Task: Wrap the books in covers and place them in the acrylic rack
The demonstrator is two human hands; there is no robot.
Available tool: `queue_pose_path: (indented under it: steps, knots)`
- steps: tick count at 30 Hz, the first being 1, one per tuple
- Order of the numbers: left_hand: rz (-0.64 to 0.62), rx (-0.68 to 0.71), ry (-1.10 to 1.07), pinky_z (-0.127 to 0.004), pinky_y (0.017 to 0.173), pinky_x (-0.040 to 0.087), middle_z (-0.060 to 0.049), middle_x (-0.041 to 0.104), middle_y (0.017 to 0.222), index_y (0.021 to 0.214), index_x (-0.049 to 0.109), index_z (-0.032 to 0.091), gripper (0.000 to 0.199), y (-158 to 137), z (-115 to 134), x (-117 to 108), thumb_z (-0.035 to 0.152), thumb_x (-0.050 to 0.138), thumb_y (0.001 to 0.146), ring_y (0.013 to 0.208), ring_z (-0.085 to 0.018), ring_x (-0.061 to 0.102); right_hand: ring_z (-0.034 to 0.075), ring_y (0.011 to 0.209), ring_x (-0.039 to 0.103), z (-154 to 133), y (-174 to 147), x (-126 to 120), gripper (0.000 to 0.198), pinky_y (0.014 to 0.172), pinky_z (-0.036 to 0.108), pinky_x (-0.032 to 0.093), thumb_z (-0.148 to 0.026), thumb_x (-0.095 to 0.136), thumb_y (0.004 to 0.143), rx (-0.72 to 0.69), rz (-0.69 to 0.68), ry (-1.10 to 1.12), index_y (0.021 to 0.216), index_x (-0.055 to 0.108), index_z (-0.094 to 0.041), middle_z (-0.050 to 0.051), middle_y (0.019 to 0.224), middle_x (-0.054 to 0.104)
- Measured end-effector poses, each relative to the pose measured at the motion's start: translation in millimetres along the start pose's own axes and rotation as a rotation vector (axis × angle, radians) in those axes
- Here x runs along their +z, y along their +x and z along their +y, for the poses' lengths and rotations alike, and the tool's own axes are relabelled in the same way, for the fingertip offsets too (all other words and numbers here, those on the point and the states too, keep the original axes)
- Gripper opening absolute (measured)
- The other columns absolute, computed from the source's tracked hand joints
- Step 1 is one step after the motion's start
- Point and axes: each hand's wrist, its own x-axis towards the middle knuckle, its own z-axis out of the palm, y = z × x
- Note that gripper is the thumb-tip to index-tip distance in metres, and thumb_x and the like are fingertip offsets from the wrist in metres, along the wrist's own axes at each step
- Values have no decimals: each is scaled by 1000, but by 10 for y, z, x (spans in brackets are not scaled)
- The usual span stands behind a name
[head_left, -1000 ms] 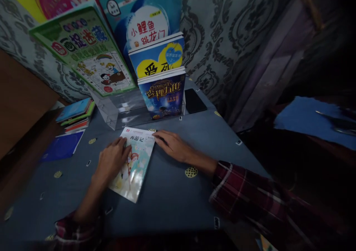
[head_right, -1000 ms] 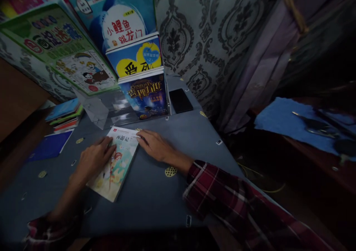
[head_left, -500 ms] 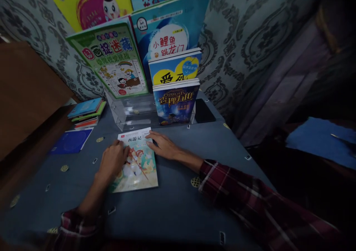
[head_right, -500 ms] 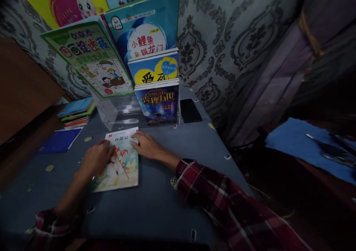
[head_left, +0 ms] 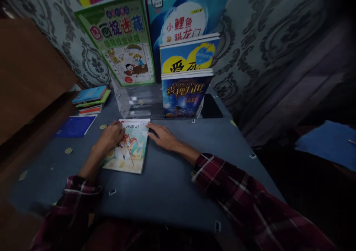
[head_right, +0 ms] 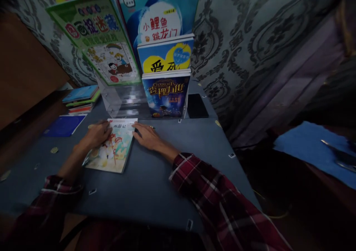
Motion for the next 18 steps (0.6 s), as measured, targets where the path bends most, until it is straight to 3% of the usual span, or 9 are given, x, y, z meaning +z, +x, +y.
queue_pose_path:
  steps: [3,8,11,14,18]
  knots:
    - [42,113,-99,-42,115,41,-18,55,147,128,64,14,40,-266,-26,31,35,43,102,135,-29,55,26,144,50,60,-21,44,40,121,51,39,-31,51,102,-46,13,1,140,59,-21,13,153,56]
    - [-39,487,-358,-46,122,35,-11,43,161,146,52,25,55,-914,18,93,49,60,97,150,-27,38,30,144,49,75,-49,91,40,120,56,36,-30,50,102,-68,7,-35,139,60,-19,15,156,52]
    - [23,505,-340,-49,119,39,-14,52,152,144,54,24,56,-1128,84,155,49,66,95,142,-29,47,32,144,48,37,-71,93,39,119,58,36,-29,50,102,-73,28,-60,137,62,-16,18,155,52]
    - [152,542,-335,-48,114,45,-14,64,138,136,61,20,45,-1178,110,240,44,63,97,132,-27,57,33,140,52,-54,-112,88,32,117,57,38,-26,53,100,-114,62,-36,127,68,-16,18,142,63]
    - [302,626,-374,-49,115,46,-10,70,131,125,67,21,30,-1178,73,361,37,59,101,133,-26,59,27,118,66,-267,-207,108,27,106,48,48,-24,50,102,-189,83,59,118,71,-20,11,118,75]
